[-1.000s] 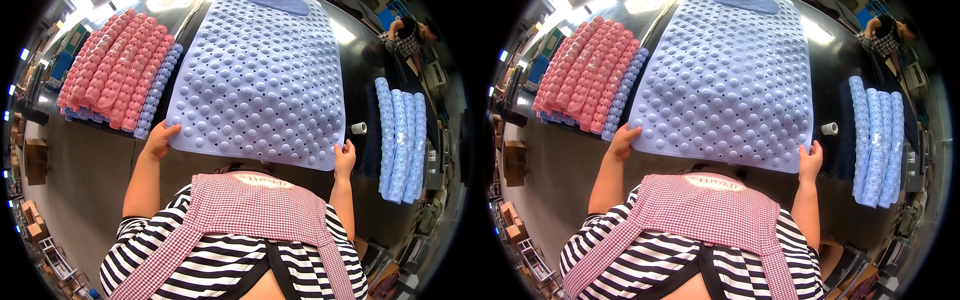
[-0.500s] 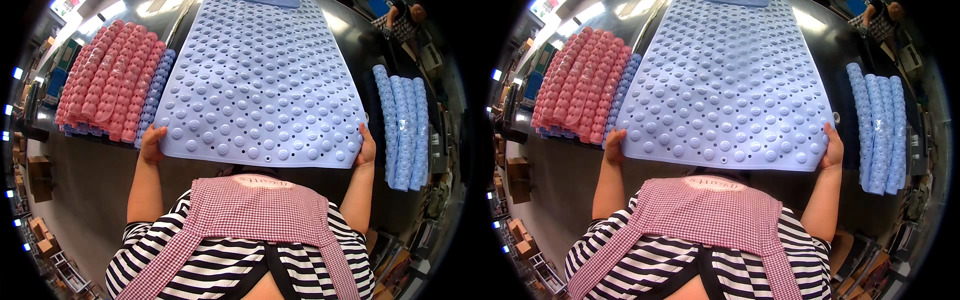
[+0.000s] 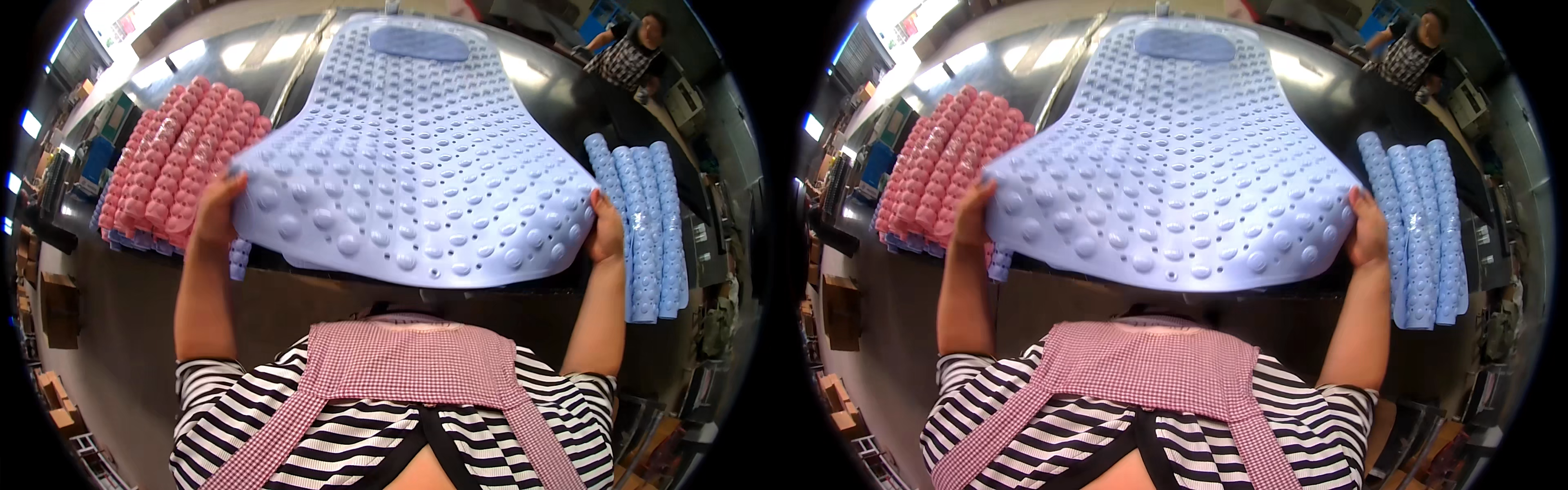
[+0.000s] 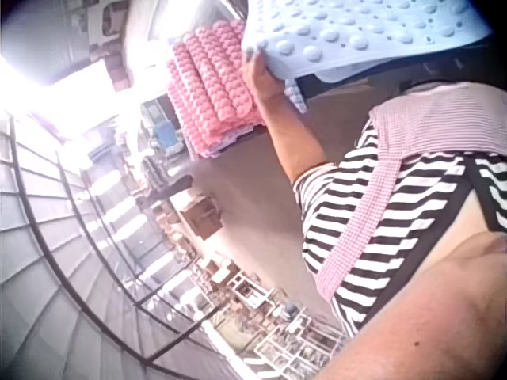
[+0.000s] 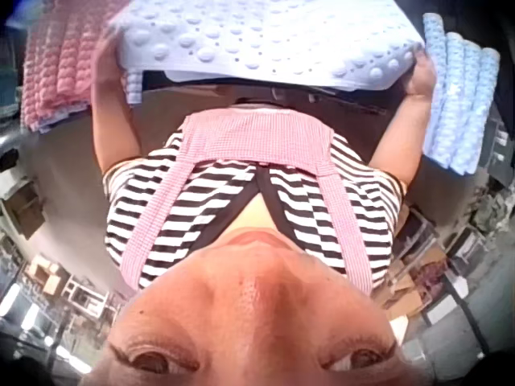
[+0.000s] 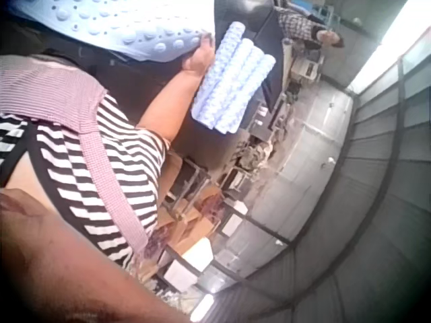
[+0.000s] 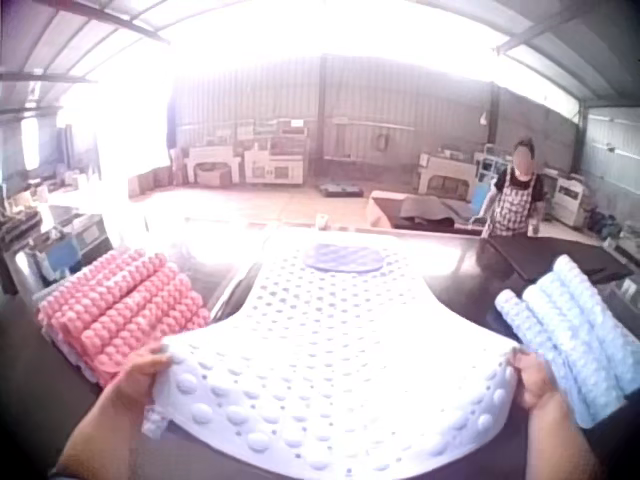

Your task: The person rolls blue textured plastic mats one at a time on a large table, lifts them to check the underside, and wipes the exterior of the finished rolls with a cloth.

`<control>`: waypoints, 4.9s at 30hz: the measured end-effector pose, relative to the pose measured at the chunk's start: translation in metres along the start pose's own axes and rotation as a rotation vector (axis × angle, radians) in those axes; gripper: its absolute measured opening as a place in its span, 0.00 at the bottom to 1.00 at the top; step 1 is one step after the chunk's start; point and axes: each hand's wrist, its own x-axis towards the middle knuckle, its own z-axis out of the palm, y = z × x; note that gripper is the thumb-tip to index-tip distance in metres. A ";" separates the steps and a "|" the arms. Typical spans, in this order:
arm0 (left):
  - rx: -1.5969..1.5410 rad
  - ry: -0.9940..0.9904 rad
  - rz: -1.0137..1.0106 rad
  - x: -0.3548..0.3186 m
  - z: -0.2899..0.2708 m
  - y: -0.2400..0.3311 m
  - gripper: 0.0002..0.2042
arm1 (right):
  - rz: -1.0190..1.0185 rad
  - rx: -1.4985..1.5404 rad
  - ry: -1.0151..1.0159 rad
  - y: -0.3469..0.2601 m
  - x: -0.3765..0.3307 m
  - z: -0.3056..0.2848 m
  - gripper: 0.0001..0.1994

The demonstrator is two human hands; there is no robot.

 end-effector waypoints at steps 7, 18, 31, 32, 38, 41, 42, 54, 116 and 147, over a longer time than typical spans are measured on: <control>-0.054 -0.213 0.560 0.067 0.060 0.229 0.22 | -0.500 0.021 -0.188 -0.206 0.009 0.061 0.25; 0.408 0.046 1.410 0.048 0.159 0.421 0.28 | -1.235 0.103 -0.416 -0.435 -0.048 0.135 0.29; 0.812 0.360 1.013 0.328 0.189 0.350 0.37 | -1.029 -1.226 0.666 -0.380 0.232 0.140 0.27; 0.906 0.268 1.012 0.361 0.178 0.305 0.39 | -0.944 -0.647 0.273 -0.349 0.269 0.127 0.31; 1.643 0.134 0.526 0.384 0.045 0.118 0.43 | -0.395 -0.524 -0.399 -0.087 0.220 0.167 0.43; 1.593 0.043 0.463 0.319 -0.012 -0.025 0.38 | -0.359 -0.930 -0.372 0.039 0.154 0.105 0.50; 1.617 0.017 0.342 0.281 -0.037 -0.064 0.36 | -0.330 -0.915 -0.280 0.075 0.124 0.084 0.48; 1.388 0.539 0.077 0.058 -0.041 -0.149 0.31 | -0.171 -0.964 0.475 0.146 0.075 0.001 0.25; 1.634 -0.084 0.416 0.076 0.113 -0.162 0.32 | -0.829 -1.546 -0.278 0.133 0.054 0.100 0.39; 1.675 -0.053 0.374 0.078 0.122 -0.167 0.31 | -0.099 -1.507 -0.007 0.165 0.119 0.071 0.32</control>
